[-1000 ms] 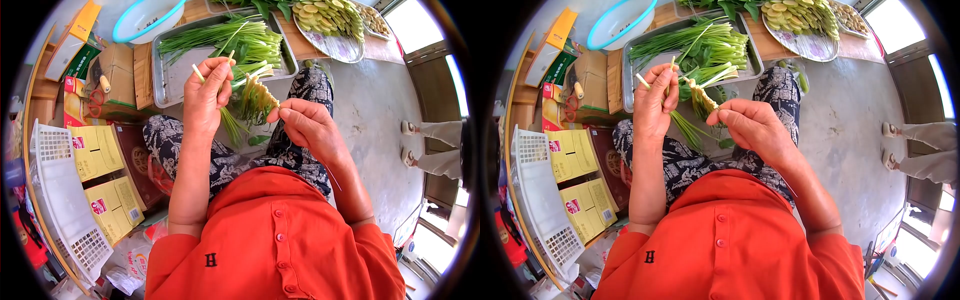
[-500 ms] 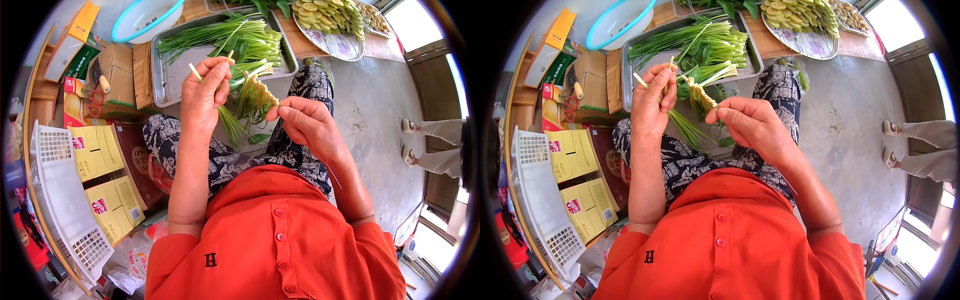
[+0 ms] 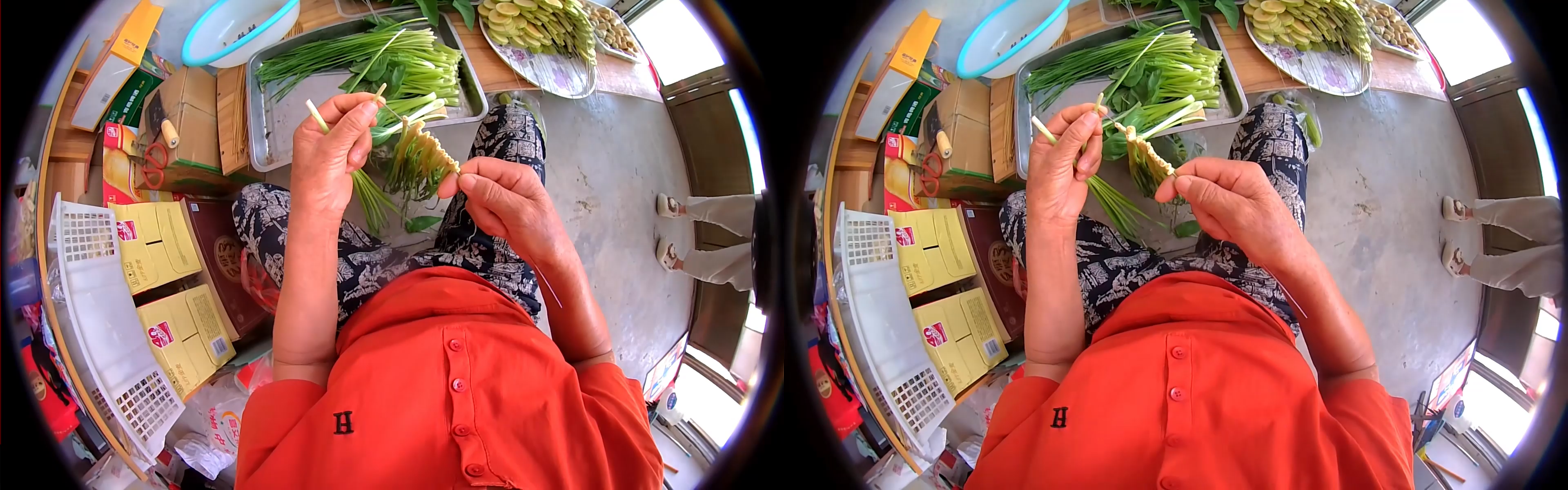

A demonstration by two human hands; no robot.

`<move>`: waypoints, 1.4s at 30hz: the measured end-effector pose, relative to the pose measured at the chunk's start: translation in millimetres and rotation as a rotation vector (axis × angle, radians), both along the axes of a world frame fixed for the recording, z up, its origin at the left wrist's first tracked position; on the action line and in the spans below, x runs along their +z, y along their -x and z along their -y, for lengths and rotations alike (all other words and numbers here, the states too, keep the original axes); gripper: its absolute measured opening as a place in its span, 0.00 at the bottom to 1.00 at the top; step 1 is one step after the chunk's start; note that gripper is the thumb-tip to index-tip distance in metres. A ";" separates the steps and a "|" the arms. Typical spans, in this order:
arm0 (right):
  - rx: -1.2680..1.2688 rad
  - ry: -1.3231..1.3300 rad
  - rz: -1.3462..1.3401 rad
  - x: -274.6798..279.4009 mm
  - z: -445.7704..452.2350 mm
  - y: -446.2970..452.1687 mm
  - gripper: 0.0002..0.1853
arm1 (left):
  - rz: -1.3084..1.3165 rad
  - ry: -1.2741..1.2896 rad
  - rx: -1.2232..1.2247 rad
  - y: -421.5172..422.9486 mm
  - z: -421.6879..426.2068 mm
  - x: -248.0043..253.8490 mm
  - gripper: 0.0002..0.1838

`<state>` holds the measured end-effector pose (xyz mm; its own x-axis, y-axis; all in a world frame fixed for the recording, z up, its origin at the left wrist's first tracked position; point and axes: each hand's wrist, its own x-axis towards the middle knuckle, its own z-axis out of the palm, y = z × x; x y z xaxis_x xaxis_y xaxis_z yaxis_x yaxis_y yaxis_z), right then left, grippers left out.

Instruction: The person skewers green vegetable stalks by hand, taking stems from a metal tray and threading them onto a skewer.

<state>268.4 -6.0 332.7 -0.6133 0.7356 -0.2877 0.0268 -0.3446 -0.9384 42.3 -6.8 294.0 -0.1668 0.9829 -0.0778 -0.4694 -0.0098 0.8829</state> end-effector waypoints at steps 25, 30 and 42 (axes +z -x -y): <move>-0.106 0.076 -0.077 -17.3 -12.7 -2.9 0.13 | 0.150 -0.209 -0.307 9.8 0.0 -10.4 0.27; -0.085 0.065 -0.070 -13.2 -10.8 -2.6 0.13 | 0.357 -0.162 -0.158 8.7 -6.4 -18.2 0.15; -0.003 0.029 -0.022 -3.6 -3.2 3.7 0.13 | 0.150 -0.021 -0.032 -3.4 -3.9 -12.7 0.10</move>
